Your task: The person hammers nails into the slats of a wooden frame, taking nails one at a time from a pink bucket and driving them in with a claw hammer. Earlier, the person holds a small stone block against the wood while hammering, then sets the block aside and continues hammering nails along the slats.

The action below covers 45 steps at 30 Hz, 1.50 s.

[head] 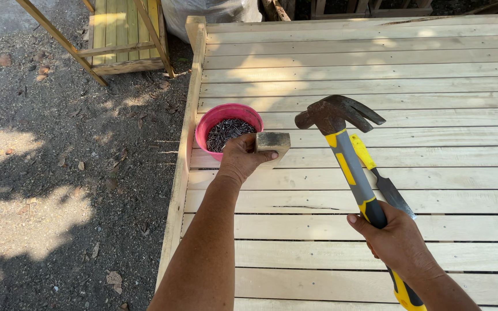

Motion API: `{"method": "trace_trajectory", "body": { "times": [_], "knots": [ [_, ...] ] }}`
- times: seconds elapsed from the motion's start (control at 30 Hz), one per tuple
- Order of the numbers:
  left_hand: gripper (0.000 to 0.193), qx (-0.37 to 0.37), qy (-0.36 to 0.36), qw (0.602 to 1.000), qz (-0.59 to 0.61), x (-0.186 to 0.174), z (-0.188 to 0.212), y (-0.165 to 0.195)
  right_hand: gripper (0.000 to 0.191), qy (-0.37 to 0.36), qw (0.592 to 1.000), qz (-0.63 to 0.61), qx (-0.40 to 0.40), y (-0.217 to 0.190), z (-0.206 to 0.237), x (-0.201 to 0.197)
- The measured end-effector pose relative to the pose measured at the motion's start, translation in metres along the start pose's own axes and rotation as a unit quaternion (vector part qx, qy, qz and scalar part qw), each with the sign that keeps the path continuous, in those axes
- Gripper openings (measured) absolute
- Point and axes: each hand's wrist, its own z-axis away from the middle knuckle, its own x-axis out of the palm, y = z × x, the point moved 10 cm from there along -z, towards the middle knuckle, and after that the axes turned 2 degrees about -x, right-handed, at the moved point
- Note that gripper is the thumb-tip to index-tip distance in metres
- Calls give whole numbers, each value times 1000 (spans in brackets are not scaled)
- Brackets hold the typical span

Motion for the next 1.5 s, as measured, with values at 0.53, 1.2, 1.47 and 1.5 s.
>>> {"method": "trace_trajectory", "body": {
  "times": [0.53, 1.2, 1.47, 1.5],
  "knots": [
    [55, -20, 7, 999, -29, -2, -1, 4, 35, 29, 999, 40, -21, 97, -69, 79],
    [54, 8, -11, 1000, -6, 1, -12, -4, 43, 68, 997, 40, -18, 133, -95, 72],
    [57, -15, 9, 999, -31, -3, -9, -2, 32, -39, 989, 121, 70, 136, -96, 98],
    [57, -30, 13, 998, -47, -2, -8, -4, 36, -48, 990, 109, 72, 133, -99, 96]
  ]
}}
